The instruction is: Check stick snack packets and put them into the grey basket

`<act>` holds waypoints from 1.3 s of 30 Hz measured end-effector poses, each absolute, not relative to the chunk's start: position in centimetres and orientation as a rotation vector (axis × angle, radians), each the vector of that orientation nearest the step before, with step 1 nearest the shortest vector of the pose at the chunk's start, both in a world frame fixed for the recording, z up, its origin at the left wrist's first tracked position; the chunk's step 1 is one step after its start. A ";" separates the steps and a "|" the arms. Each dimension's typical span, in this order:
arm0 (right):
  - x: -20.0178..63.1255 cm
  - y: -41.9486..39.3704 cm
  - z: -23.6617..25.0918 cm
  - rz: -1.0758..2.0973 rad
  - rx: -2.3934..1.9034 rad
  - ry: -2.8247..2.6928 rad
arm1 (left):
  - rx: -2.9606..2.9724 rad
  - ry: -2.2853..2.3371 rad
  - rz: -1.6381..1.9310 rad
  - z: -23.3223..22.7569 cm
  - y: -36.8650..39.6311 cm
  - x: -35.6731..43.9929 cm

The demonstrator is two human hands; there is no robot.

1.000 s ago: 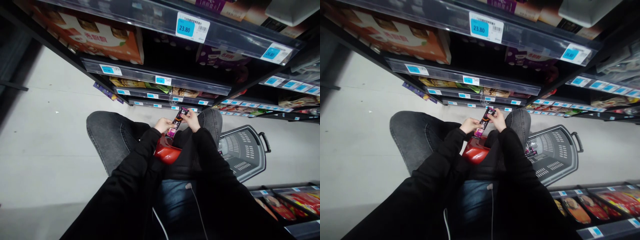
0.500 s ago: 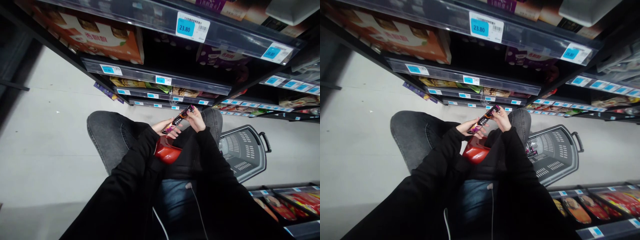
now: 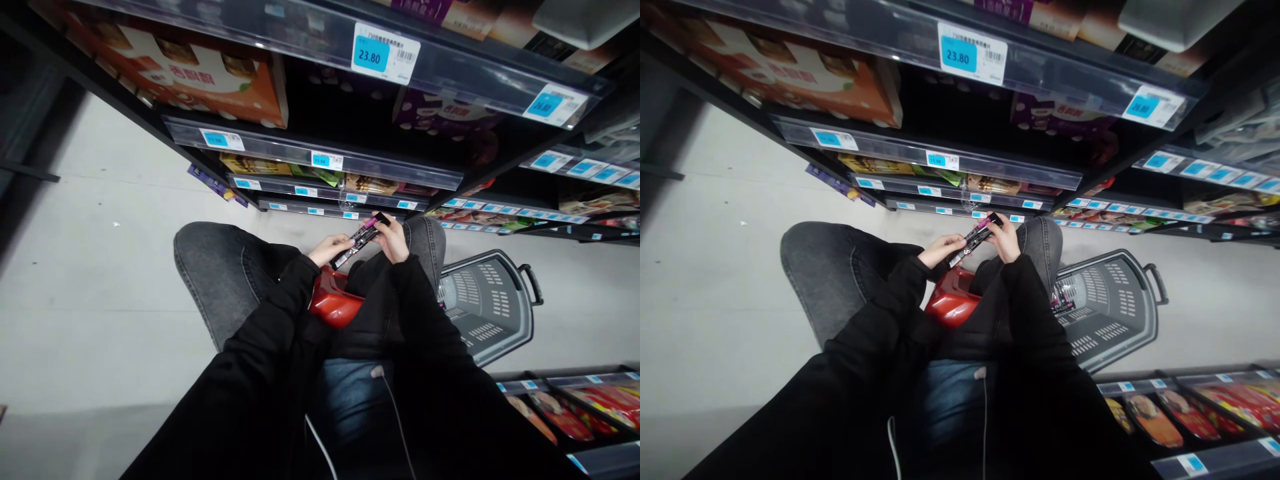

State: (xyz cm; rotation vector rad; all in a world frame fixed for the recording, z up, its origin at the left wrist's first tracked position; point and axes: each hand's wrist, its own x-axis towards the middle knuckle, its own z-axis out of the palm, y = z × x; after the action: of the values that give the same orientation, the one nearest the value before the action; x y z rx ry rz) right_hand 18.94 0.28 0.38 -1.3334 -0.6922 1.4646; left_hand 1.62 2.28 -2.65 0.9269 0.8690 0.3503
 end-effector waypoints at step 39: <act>18.5 0.4 -0.2 1.338 -1.267 -0.315 | 1.228 0.841 0.379 -3.8 1.9 2.3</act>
State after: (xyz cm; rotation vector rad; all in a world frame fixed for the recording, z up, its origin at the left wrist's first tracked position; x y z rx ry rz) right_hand 18.48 0.37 -0.19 -1.2665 -0.3151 1.3376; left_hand 2.28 1.88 -3.82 1.2283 0.8408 0.3792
